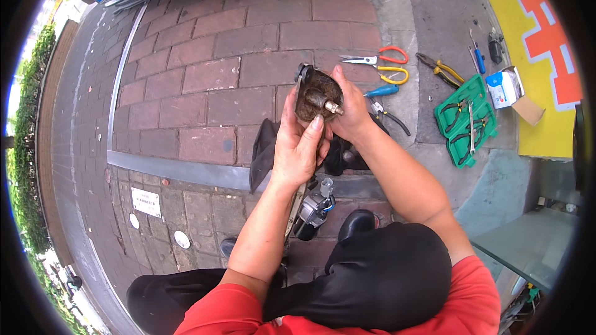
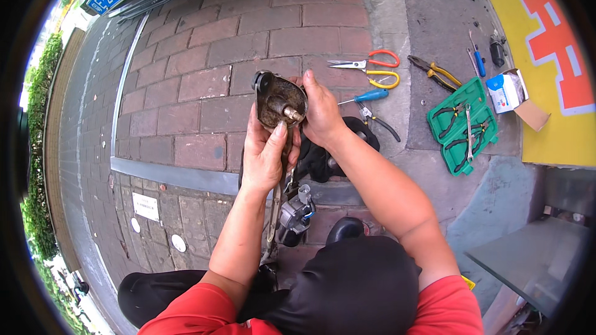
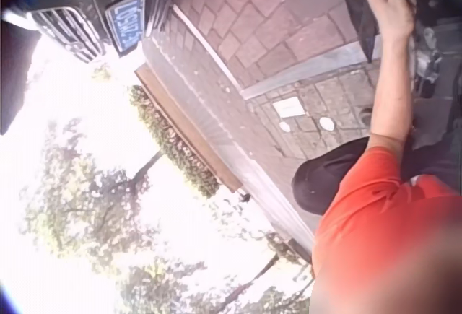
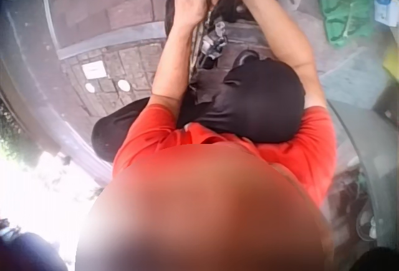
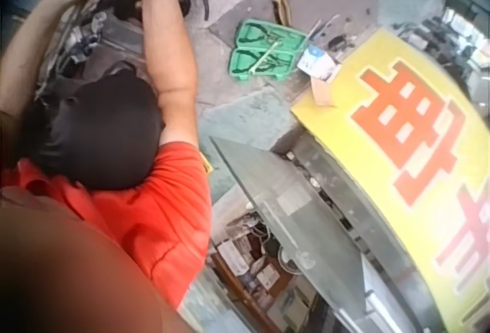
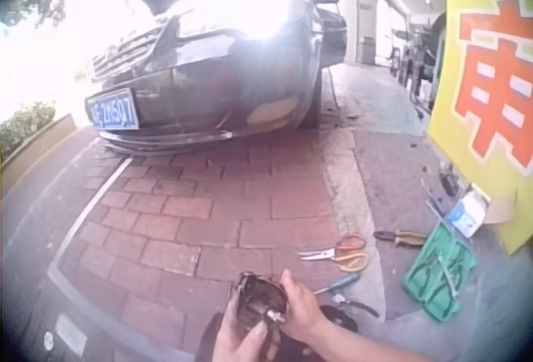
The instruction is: The person sits on the ground and uses a hammer and screwdriver to disassemble and reassemble a mechanical part. They repeatedly strike the part with the hammer and adjust components with the screwdriver.
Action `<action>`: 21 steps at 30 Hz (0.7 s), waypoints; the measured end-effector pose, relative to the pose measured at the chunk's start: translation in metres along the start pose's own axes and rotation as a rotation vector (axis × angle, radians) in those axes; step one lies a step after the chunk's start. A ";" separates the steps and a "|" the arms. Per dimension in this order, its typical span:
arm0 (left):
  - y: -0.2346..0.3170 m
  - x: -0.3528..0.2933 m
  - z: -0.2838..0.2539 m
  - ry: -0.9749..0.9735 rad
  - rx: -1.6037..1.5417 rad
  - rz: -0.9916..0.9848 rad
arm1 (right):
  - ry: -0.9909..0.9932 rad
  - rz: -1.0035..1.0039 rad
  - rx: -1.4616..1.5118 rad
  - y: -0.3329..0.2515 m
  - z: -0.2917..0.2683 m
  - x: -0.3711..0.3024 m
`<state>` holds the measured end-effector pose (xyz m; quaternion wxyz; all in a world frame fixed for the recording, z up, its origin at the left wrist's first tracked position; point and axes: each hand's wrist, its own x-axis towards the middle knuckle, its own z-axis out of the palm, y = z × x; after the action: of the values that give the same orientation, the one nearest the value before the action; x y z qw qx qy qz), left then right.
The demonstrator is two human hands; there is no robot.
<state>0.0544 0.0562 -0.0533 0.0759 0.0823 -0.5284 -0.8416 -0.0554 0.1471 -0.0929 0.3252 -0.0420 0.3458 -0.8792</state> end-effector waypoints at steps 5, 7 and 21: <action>-0.003 0.000 -0.001 0.003 0.039 0.005 | -0.005 0.004 -0.030 0.001 -0.004 0.002; -0.004 0.001 0.000 0.023 0.042 -0.011 | 0.042 -0.055 -0.138 0.003 -0.007 0.001; -0.013 0.025 -0.031 0.049 -0.064 -0.075 | 0.692 -0.083 -2.201 -0.226 -0.178 -0.069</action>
<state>0.0365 0.0291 -0.0795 0.0595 0.1201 -0.4958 -0.8581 -0.1767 0.4164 -0.0734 -0.0287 -0.0708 0.9941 -0.0764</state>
